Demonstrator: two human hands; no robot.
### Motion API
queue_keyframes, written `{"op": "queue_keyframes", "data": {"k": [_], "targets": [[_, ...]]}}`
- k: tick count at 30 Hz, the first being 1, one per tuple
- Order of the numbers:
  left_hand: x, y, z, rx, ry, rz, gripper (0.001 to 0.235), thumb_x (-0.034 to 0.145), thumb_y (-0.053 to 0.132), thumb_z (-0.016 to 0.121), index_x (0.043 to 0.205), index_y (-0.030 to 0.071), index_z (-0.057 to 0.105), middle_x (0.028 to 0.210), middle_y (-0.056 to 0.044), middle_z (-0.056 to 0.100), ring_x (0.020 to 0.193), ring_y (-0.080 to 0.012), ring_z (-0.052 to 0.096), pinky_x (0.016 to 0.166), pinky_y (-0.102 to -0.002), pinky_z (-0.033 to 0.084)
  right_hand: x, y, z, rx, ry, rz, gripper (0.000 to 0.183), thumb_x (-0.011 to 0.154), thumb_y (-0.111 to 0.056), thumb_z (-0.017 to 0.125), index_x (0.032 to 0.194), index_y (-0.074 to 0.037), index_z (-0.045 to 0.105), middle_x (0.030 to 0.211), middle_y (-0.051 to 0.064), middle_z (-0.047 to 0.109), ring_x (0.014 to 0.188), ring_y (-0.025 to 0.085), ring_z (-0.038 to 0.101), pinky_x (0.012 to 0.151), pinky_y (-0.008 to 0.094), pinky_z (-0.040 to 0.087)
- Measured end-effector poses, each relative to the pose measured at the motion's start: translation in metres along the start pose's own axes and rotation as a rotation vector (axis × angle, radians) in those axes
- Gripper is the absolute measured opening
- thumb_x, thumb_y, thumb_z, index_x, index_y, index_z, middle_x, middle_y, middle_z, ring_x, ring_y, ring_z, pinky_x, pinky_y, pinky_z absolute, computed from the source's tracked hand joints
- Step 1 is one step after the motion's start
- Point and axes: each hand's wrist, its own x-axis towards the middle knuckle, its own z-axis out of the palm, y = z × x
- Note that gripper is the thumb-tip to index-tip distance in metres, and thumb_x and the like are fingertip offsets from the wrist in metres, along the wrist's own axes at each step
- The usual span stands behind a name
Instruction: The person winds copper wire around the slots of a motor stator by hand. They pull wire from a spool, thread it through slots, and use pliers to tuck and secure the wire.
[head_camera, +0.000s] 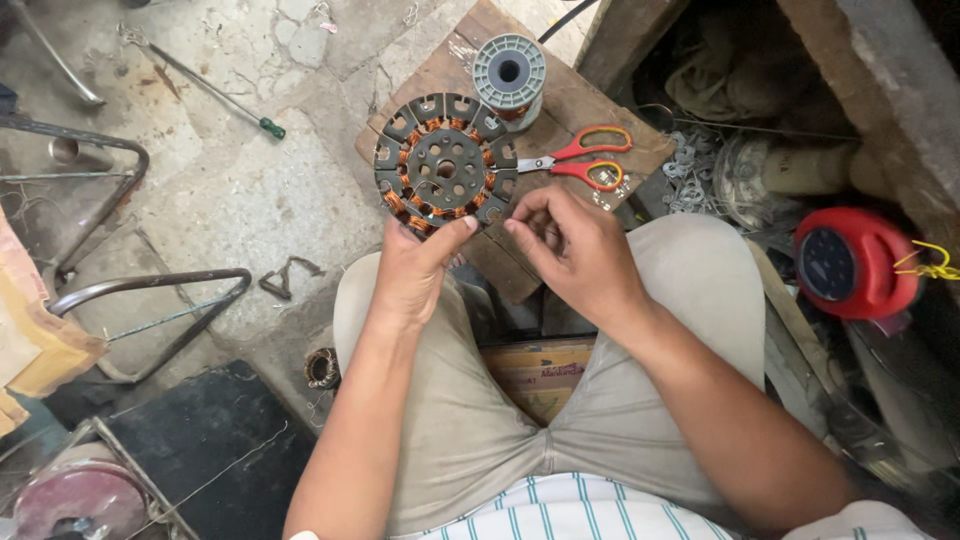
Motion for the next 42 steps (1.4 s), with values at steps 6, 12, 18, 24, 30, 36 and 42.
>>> {"op": "queue_keyframes", "data": {"k": [6,12,18,24,30,36,42], "targets": [[0.0,-0.001,-0.002,-0.069,-0.002,-0.043,0.039,0.09,-0.009,0.069,0.127,-0.003,0.059,0.116,-0.009,0.07,0.105,-0.0185,0.069,0.094,-0.037,0.057,-0.008,0.008,0.008,0.211,-0.006,0.166,0.01,0.099,-0.01,0.072,0.102,-0.003,0.066,0.08,-0.002,0.067,0.069,0.001,0.058,0.06,0.018,0.046],[-0.001,-0.004,0.0,-0.109,-0.031,-0.055,0.038,0.091,-0.006,0.068,0.127,0.0,0.059,0.117,-0.007,0.07,0.106,-0.0181,0.069,0.094,-0.037,0.057,-0.008,0.023,0.014,0.532,-0.066,0.376,0.012,0.1,-0.014,0.068,0.097,-0.004,0.063,0.079,-0.004,0.065,0.067,0.001,0.056,0.058,0.018,0.043],[0.0,-0.006,0.0,-0.115,-0.069,-0.043,0.039,0.093,-0.005,0.07,0.131,0.0,0.059,0.121,-0.008,0.07,0.11,-0.0183,0.068,0.098,-0.036,0.056,-0.007,0.043,0.023,0.616,-0.144,0.372,0.011,0.101,-0.011,0.067,0.097,-0.003,0.061,0.082,0.0,0.066,0.072,0.005,0.062,0.064,0.022,0.05],[0.002,-0.006,0.003,-0.099,-0.087,-0.139,0.042,0.09,-0.003,0.071,0.13,0.002,0.057,0.12,-0.009,0.071,0.108,-0.0196,0.07,0.093,-0.038,0.059,-0.002,0.057,0.039,0.739,-0.137,0.295,0.012,0.102,-0.005,0.06,0.113,-0.002,0.063,0.1,0.001,0.069,0.091,0.008,0.066,0.082,0.025,0.056],[0.004,-0.011,0.005,-0.162,-0.118,-0.14,0.042,0.095,0.007,0.074,0.133,0.003,0.059,0.124,-0.007,0.069,0.115,-0.0191,0.065,0.101,-0.037,0.051,-0.01,0.055,0.051,0.377,-0.021,0.197,0.011,0.1,-0.004,0.058,0.106,0.002,0.065,0.096,0.011,0.072,0.087,0.018,0.066,0.078,0.033,0.051],[0.005,-0.017,0.008,-0.17,-0.096,-0.149,0.042,0.096,0.013,0.073,0.134,0.004,0.058,0.127,-0.005,0.068,0.118,-0.0184,0.062,0.105,-0.038,0.047,-0.016,0.046,0.053,-0.14,0.017,-0.053,0.011,0.096,-0.005,0.059,0.087,0.001,0.06,0.084,0.022,0.065,0.083,0.043,0.062,0.073,0.052,0.044],[0.004,-0.018,0.006,-0.128,-0.052,-0.109,0.047,0.095,0.013,0.076,0.137,0.005,0.056,0.13,-0.005,0.065,0.122,-0.0181,0.06,0.108,-0.036,0.044,-0.019,0.042,0.043,-0.135,-0.121,-0.167,0.009,0.098,-0.007,0.056,0.094,0.0,0.053,0.089,0.021,0.064,0.091,0.043,0.061,0.078,0.051,0.043]]}}
